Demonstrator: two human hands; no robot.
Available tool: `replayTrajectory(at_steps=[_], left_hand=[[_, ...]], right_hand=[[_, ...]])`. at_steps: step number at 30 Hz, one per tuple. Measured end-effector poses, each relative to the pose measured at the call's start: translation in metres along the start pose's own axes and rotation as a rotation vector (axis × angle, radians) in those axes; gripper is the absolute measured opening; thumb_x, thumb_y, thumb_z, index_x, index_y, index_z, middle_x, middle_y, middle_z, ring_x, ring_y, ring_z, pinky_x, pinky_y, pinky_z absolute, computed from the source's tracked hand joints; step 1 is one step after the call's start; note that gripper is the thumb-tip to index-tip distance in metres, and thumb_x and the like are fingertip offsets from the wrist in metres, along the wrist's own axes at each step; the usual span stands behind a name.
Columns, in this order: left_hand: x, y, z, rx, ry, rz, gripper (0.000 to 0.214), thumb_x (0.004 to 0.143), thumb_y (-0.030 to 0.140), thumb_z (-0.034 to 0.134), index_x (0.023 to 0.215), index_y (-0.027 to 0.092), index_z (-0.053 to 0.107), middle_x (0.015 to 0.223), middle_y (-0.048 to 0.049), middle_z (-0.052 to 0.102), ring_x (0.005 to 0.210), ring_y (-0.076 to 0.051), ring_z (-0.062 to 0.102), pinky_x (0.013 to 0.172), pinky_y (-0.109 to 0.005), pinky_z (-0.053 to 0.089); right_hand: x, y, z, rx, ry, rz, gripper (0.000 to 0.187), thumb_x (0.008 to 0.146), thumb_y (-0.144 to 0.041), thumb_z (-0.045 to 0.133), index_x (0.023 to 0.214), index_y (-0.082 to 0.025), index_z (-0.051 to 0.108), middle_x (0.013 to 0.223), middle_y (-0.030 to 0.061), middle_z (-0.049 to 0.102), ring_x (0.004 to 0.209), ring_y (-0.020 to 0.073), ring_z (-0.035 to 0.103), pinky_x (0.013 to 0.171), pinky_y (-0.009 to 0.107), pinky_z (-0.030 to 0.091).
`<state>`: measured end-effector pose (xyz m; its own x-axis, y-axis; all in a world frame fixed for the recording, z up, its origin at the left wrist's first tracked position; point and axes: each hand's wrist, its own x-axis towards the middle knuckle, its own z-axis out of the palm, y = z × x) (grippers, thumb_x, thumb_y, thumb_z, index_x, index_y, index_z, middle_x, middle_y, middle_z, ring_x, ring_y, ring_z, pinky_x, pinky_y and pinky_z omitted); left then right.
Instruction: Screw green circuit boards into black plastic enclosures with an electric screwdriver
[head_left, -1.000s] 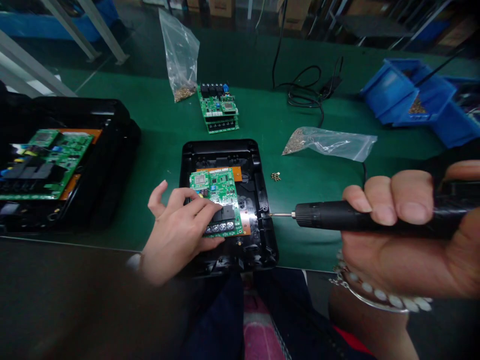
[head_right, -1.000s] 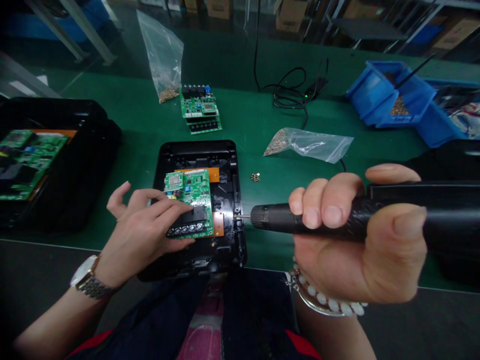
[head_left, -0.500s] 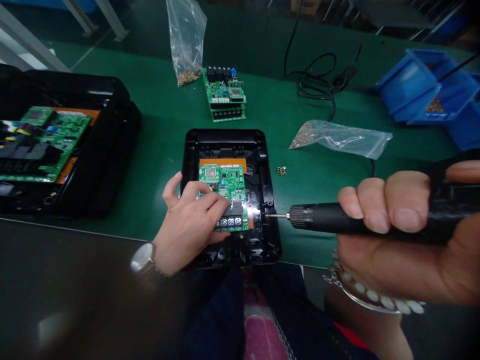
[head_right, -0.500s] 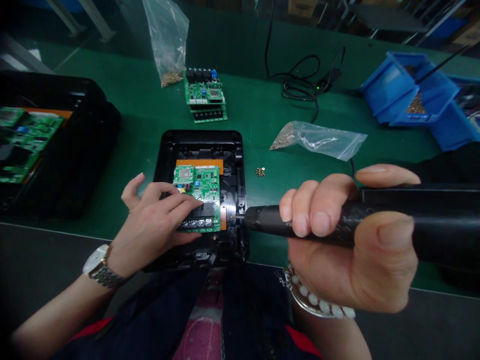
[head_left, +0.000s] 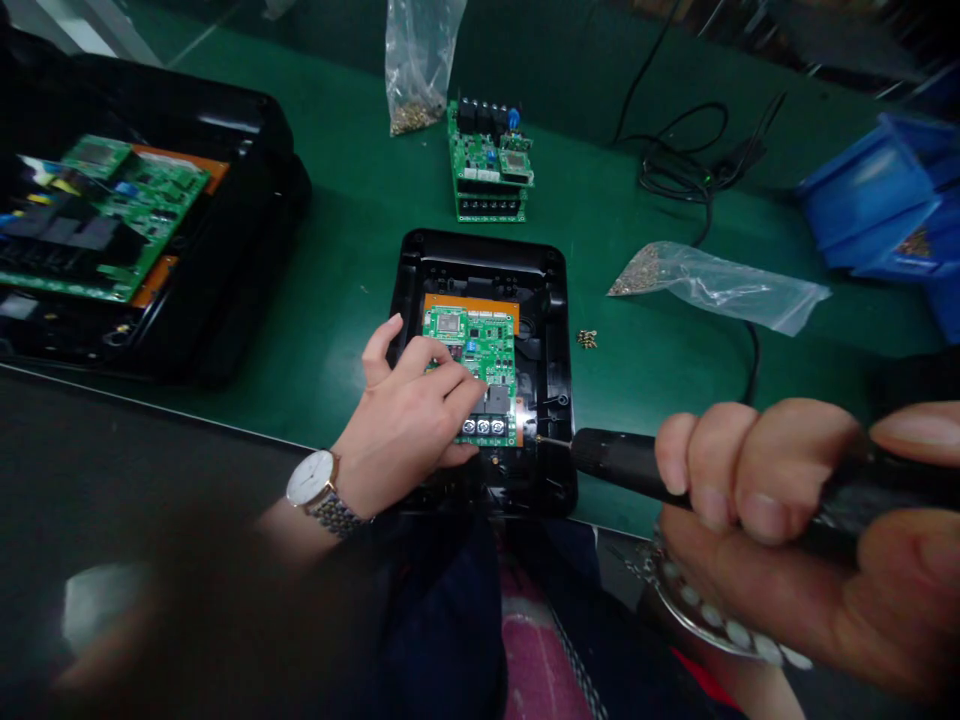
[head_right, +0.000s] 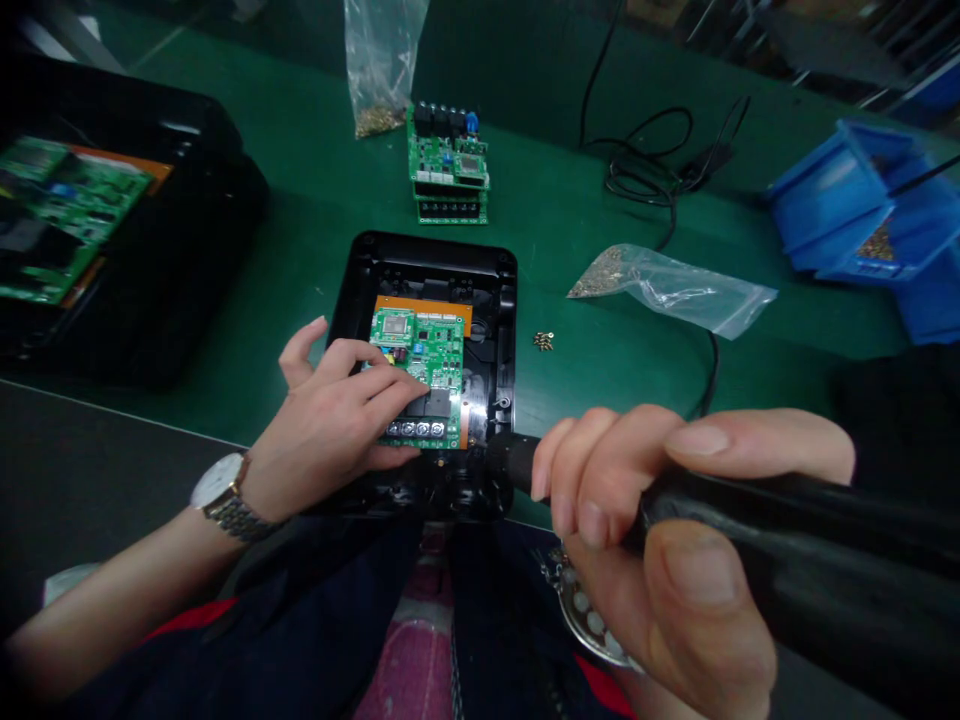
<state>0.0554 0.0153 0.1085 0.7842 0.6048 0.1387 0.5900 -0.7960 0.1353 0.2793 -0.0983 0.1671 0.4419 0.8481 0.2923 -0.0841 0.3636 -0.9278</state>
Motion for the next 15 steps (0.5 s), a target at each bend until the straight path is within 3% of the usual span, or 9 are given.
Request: replayTrajectory(at_steps=[3, 6, 15], left_hand=[[-0.002, -0.003, 0.008, 0.000, 0.089, 0.016, 0.061, 0.062, 0.042, 0.093, 0.113, 0.023, 0.066, 0.106, 0.0005, 0.067, 0.115, -0.031, 0.050, 0.119, -0.063, 0.007], [-0.002, -0.004, 0.013, -0.007, 0.097, 0.014, 0.062, 0.062, 0.043, 0.094, 0.113, 0.023, 0.066, 0.105, 0.0006, 0.068, 0.115, -0.031, 0.051, 0.119, -0.064, 0.008], [-0.005, -0.006, 0.014, -0.038, 0.094, 0.006, 0.063, 0.063, 0.045, 0.092, 0.116, 0.022, 0.065, 0.107, 0.0000, 0.067, 0.115, -0.031, 0.050, 0.121, -0.063, 0.007]], right_hand=[[0.000, 0.002, 0.009, 0.000, -0.108, -0.033, 0.022, 0.090, -0.027, 0.066, 0.108, -0.025, 0.055, 0.065, -0.0033, 0.055, 0.051, 0.0158, 0.047, 0.054, 0.041, 0.045], [0.001, 0.005, 0.018, 0.048, -0.173, -0.036, 0.021, 0.090, -0.019, 0.061, 0.110, -0.021, 0.055, 0.068, -0.0020, 0.056, 0.054, 0.0148, 0.050, 0.056, 0.039, 0.045], [-0.001, 0.022, 0.030, 0.082, -0.148, -0.021, 0.022, 0.088, -0.020, 0.065, 0.108, -0.019, 0.054, 0.065, -0.0019, 0.054, 0.051, 0.0132, 0.049, 0.054, 0.036, 0.044]])
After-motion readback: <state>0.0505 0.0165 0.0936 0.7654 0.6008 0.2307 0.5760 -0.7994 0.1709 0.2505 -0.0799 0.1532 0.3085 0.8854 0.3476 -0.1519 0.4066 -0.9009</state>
